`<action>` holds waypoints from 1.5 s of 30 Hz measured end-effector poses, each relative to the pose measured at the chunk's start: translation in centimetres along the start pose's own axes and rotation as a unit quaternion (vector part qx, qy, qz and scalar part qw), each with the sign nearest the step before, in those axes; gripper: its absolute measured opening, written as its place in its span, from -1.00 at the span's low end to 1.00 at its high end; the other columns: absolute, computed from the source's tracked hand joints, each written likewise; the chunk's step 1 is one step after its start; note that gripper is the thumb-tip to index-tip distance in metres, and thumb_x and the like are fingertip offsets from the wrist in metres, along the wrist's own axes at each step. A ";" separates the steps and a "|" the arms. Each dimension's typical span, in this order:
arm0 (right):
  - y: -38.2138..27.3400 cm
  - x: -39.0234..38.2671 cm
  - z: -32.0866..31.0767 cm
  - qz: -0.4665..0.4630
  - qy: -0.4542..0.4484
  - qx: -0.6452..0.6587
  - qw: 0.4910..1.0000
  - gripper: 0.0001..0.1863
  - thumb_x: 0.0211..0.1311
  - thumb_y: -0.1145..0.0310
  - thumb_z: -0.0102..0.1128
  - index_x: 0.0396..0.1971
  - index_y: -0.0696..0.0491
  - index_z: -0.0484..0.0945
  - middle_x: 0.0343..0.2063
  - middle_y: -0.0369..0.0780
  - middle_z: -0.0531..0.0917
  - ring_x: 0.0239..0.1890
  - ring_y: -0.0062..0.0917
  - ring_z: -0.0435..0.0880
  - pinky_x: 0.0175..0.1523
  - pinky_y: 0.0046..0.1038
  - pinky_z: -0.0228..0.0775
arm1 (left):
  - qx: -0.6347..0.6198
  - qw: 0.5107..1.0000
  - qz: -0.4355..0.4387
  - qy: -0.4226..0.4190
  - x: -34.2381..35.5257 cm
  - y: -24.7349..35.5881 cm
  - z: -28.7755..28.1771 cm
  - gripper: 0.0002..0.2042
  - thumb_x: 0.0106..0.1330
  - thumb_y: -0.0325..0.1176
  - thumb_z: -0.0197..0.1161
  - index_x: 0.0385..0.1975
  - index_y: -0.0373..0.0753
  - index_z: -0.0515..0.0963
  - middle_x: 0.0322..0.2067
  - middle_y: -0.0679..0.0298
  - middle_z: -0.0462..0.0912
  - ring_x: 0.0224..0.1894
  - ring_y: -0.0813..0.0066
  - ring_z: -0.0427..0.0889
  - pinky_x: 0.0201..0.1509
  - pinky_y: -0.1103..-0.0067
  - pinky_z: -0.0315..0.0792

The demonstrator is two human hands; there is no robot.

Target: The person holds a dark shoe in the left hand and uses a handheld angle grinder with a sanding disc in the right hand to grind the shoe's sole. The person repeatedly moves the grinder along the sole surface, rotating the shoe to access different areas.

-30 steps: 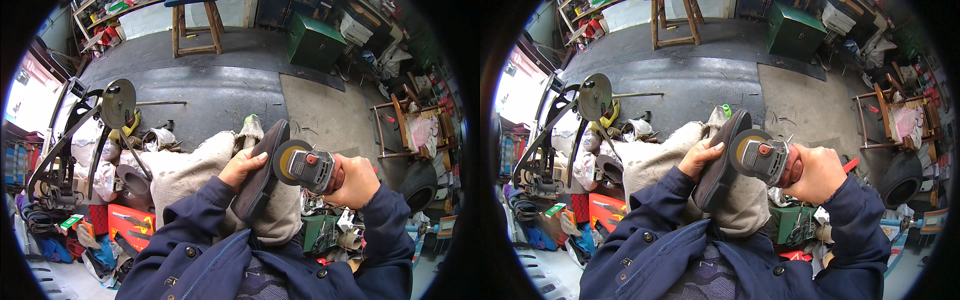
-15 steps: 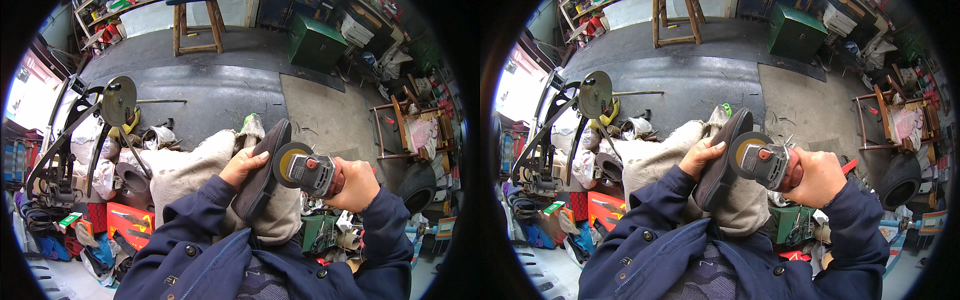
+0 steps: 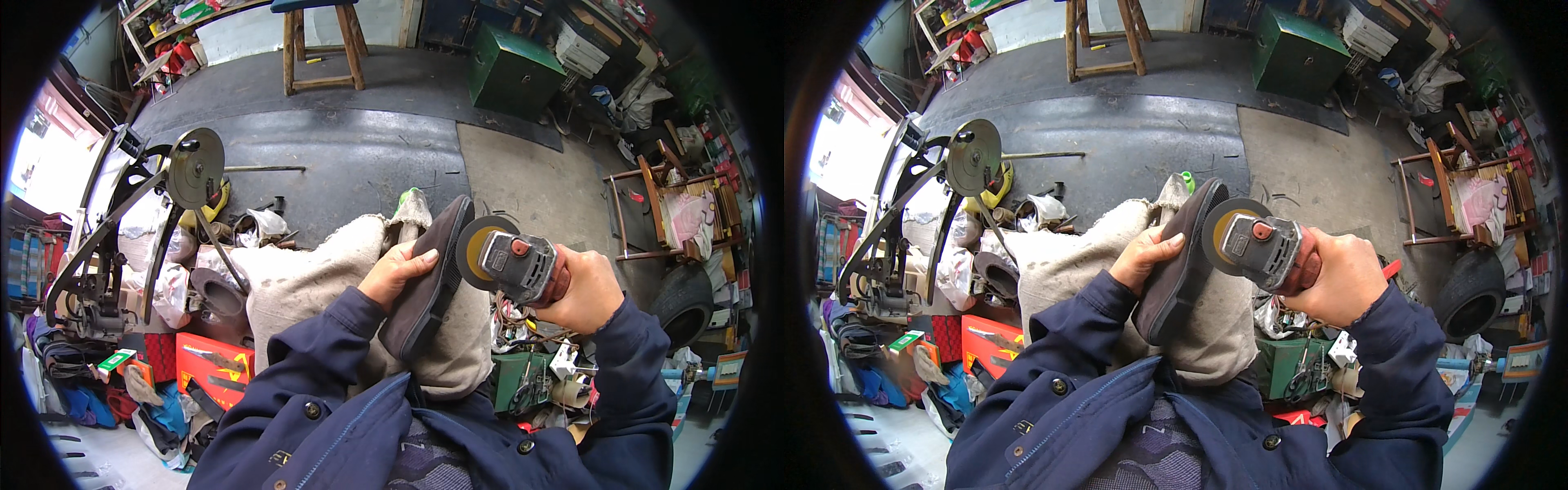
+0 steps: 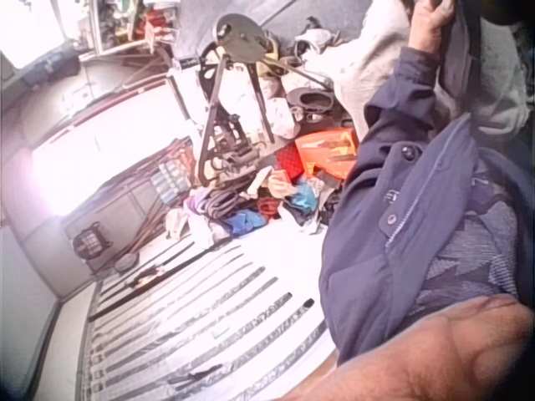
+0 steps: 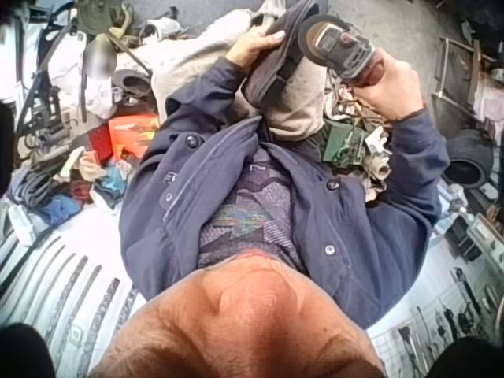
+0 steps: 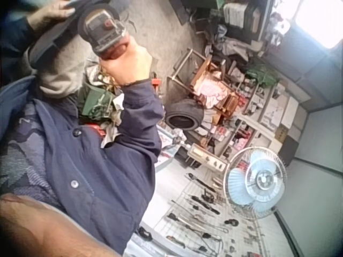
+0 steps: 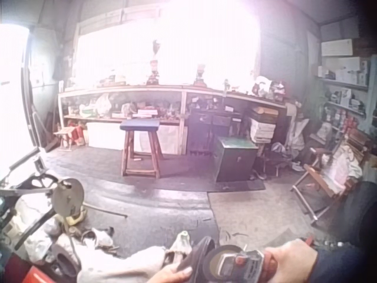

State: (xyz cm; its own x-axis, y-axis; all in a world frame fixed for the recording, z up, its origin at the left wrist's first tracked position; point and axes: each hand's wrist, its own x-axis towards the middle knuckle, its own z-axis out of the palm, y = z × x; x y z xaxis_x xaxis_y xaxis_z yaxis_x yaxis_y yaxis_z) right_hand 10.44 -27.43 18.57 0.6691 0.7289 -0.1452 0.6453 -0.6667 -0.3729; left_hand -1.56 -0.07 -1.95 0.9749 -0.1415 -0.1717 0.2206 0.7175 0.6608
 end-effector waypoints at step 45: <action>0.1 0.8 0.8 -0.006 -0.045 0.032 0.998 -0.43 -0.16 0.11 0.71 -0.13 0.09 0.74 -0.37 0.04 0.81 -0.21 0.08 0.83 -0.06 -0.08 0.71 | -0.001 1.000 -0.002 0.013 -0.3 0.6 0.6 -0.56 0.67 -0.20 0.32 0.36 -0.35 0.57 0.07 0.24 0.83 -0.01 0.54 0.83 0.16 0.53 0.71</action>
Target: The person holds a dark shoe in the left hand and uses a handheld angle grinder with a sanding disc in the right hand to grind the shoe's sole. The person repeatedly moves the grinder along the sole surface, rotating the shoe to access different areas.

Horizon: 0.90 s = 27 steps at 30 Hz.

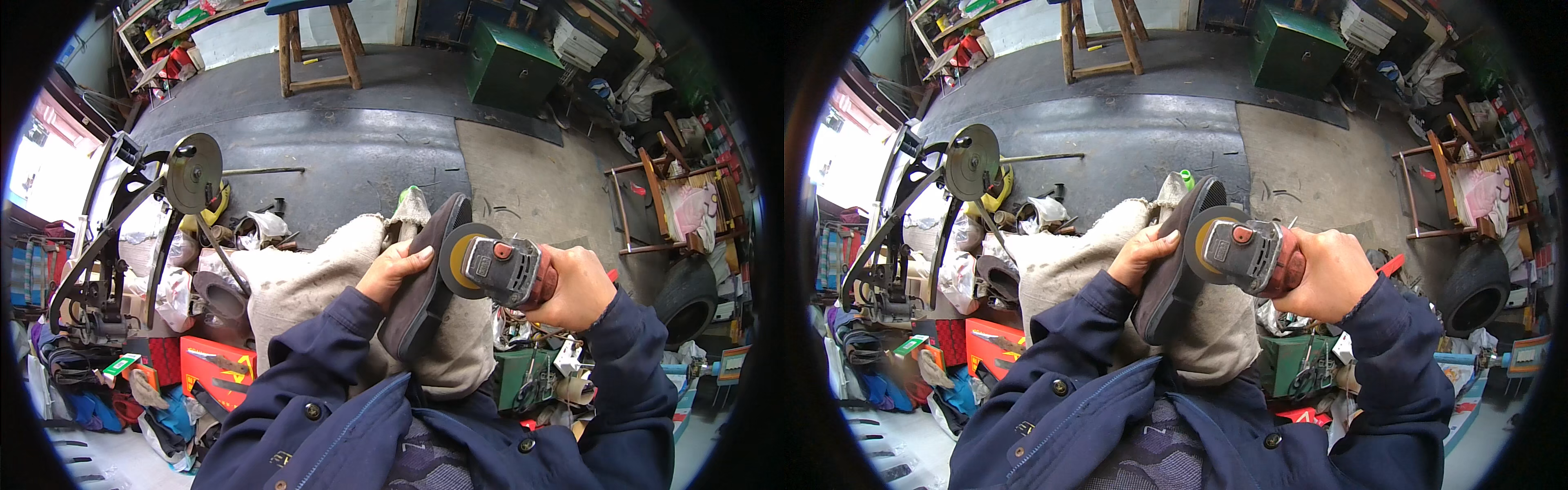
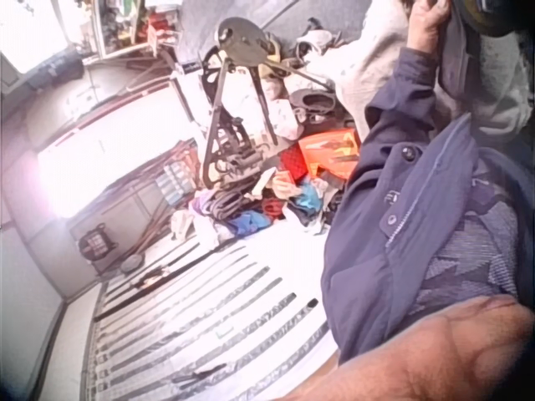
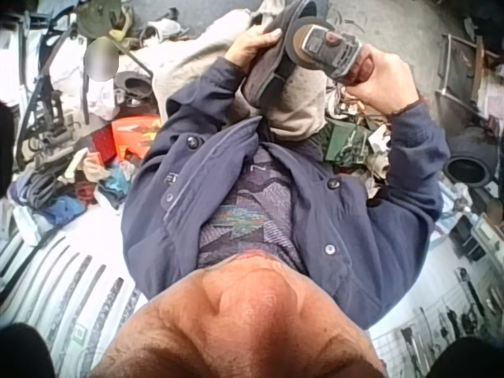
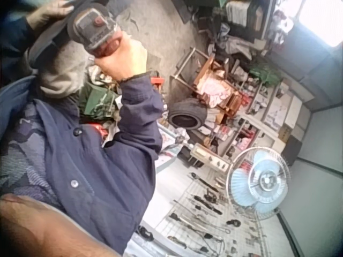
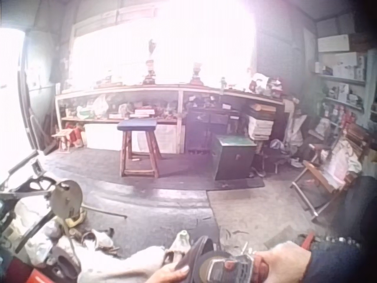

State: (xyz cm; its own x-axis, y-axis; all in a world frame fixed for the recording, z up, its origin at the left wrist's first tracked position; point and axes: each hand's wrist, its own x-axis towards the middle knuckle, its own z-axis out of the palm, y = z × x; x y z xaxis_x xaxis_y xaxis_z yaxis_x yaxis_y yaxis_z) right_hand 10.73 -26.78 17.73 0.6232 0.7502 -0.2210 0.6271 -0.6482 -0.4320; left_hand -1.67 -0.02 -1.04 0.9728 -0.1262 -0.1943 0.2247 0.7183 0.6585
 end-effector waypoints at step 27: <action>-0.1 -1.4 0.0 -0.007 -0.021 -0.018 1.000 -0.40 -0.21 0.25 0.74 -0.07 0.09 0.74 -0.34 -0.01 0.82 -0.23 0.00 0.85 -0.05 -0.24 0.72 | -0.037 0.999 0.000 -0.001 0.4 -0.4 -0.8 -0.61 0.68 -0.22 0.31 0.33 -0.34 0.59 0.06 0.23 0.84 -0.03 0.51 0.85 0.14 0.53 0.72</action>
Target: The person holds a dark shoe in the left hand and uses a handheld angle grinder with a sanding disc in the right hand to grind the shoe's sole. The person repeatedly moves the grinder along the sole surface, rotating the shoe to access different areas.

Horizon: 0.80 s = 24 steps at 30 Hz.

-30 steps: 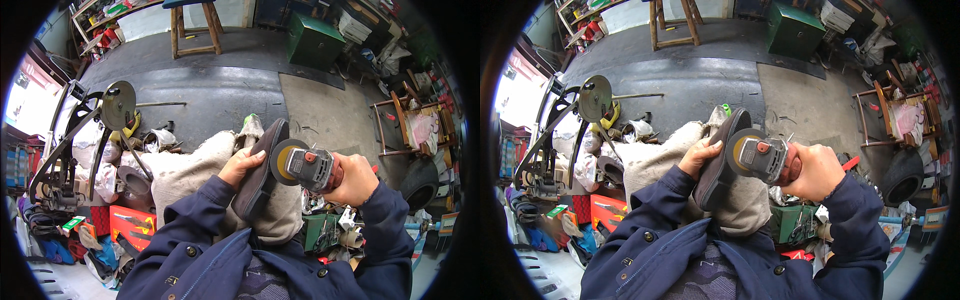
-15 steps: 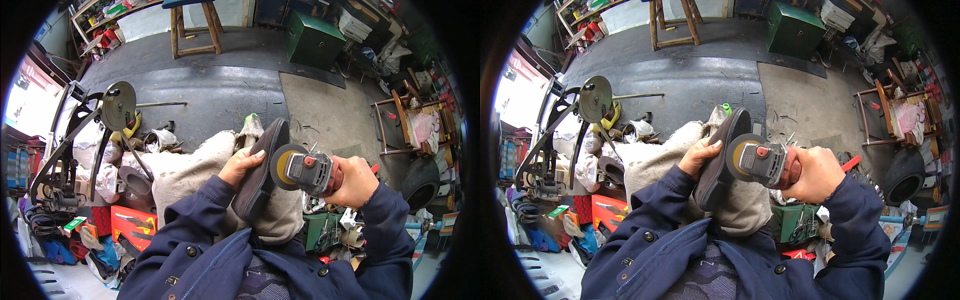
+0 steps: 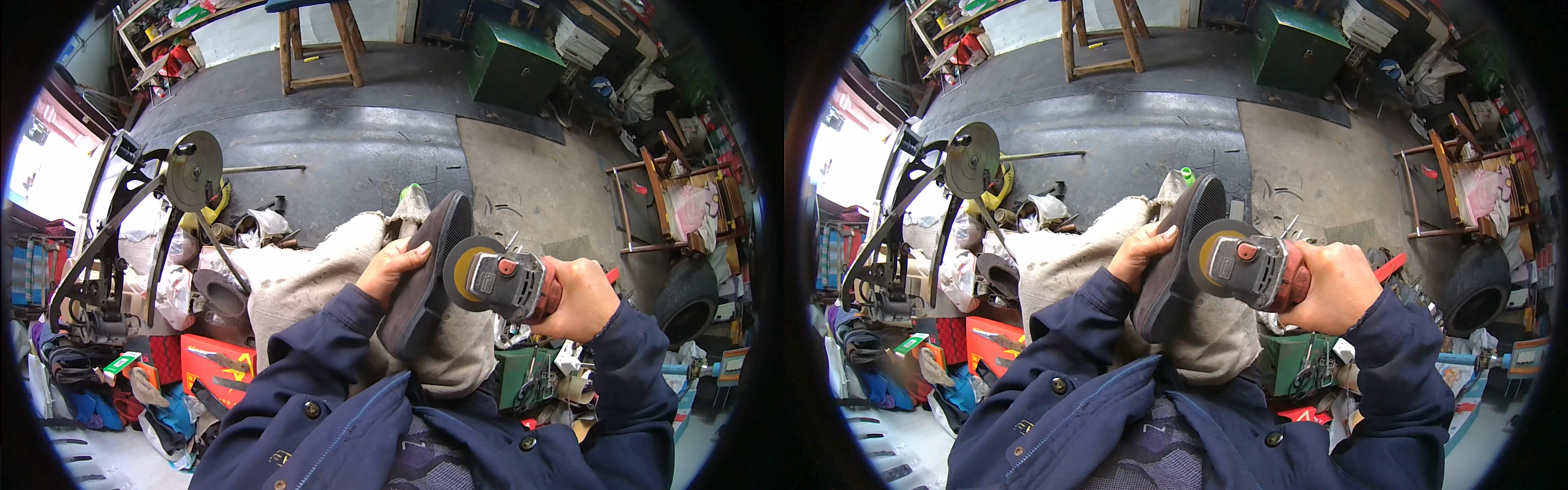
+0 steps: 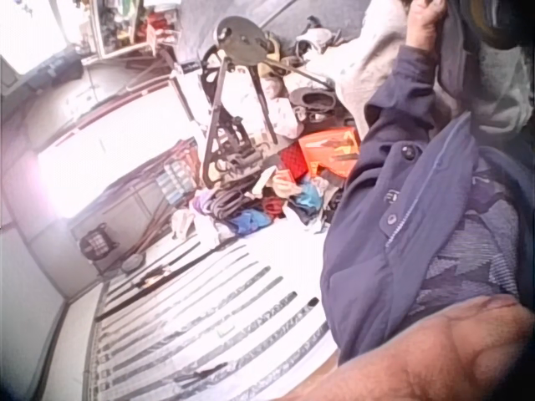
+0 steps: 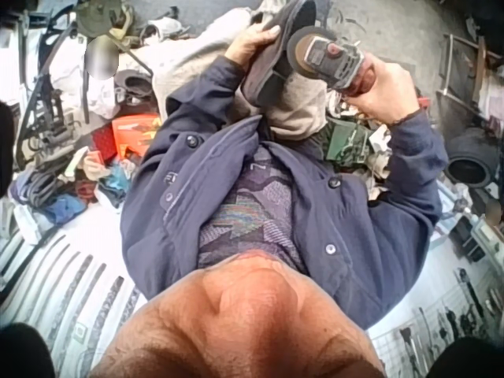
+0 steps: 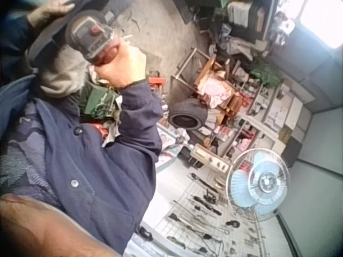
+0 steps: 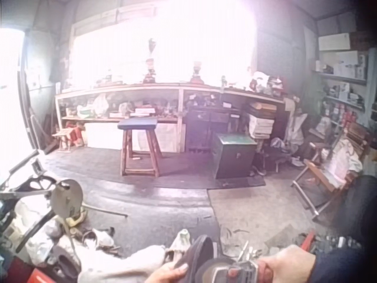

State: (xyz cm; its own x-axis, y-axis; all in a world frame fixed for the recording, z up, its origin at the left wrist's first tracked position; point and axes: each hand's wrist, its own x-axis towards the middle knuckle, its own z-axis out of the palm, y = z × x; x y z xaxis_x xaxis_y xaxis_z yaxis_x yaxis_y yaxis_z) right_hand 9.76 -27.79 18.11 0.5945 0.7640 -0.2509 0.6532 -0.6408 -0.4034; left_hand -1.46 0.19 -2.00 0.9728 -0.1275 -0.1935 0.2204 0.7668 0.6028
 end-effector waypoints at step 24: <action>0.0 1.3 -0.1 0.005 -0.004 -0.056 0.998 -0.41 -0.21 0.18 0.73 -0.09 0.06 0.74 -0.37 0.00 0.81 -0.25 0.02 0.84 -0.07 -0.18 0.73 | 0.008 1.000 -0.008 -0.005 0.1 0.0 0.2 -0.57 0.65 -0.16 0.36 0.33 -0.32 0.62 0.05 0.26 0.84 -0.02 0.54 0.83 0.16 0.54 0.69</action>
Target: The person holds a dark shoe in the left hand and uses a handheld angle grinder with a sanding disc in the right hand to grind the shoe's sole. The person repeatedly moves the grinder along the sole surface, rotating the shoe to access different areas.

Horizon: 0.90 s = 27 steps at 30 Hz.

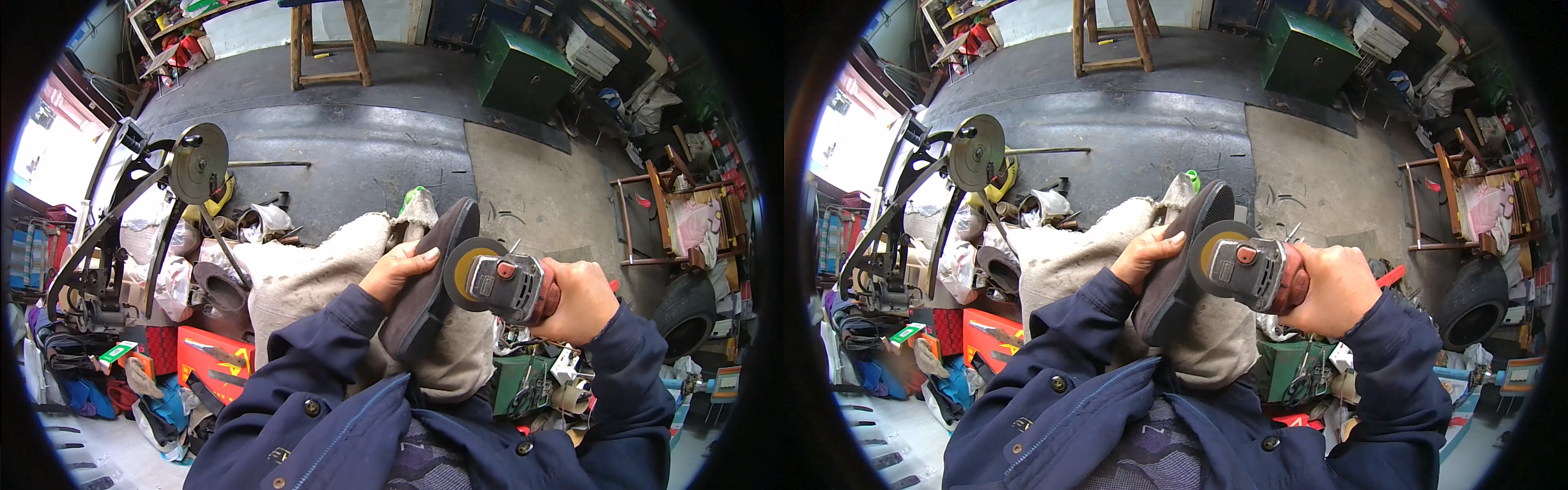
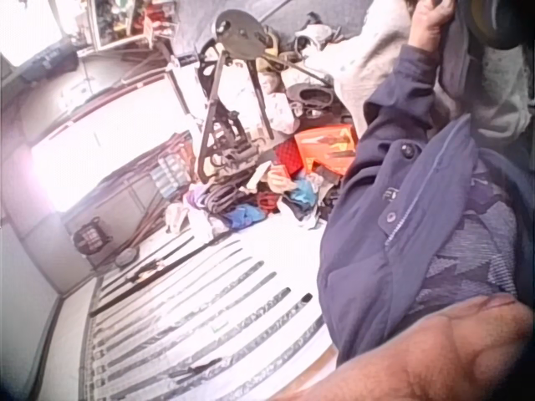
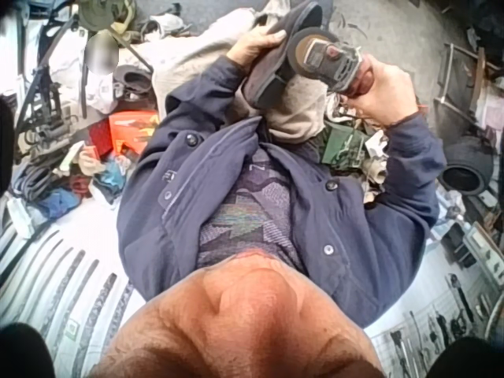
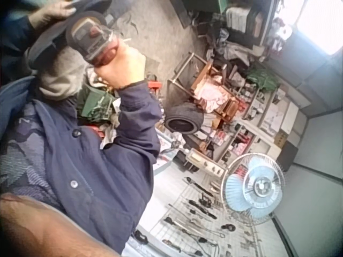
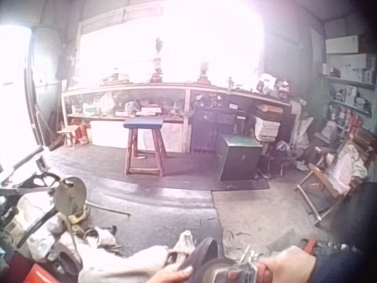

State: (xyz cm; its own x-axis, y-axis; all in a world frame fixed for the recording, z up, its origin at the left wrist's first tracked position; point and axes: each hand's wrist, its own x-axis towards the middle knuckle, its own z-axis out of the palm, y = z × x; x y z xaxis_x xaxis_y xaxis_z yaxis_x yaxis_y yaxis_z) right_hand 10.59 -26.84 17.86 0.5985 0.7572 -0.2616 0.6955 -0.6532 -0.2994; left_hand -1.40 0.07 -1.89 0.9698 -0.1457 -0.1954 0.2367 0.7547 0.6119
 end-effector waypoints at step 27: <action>0.5 -0.2 0.1 -0.028 0.030 0.011 0.999 -0.47 -0.15 0.10 0.69 -0.22 0.07 0.68 -0.39 -0.02 0.81 -0.24 0.04 0.84 -0.07 -0.08 0.70 | 0.024 1.000 -0.006 0.001 0.0 0.1 -0.2 -0.55 0.64 -0.16 0.36 0.34 -0.33 0.59 0.06 0.24 0.83 -0.03 0.54 0.84 0.15 0.55 0.70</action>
State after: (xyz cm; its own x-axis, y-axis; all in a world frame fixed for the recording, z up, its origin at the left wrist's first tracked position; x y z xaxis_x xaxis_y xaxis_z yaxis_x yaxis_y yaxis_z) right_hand 10.76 -27.30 17.66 0.5821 0.7907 -0.1895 0.7198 -0.6095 -0.3324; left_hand -1.35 0.28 -1.96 0.9671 -0.1526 -0.2037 0.2499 0.7211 0.6462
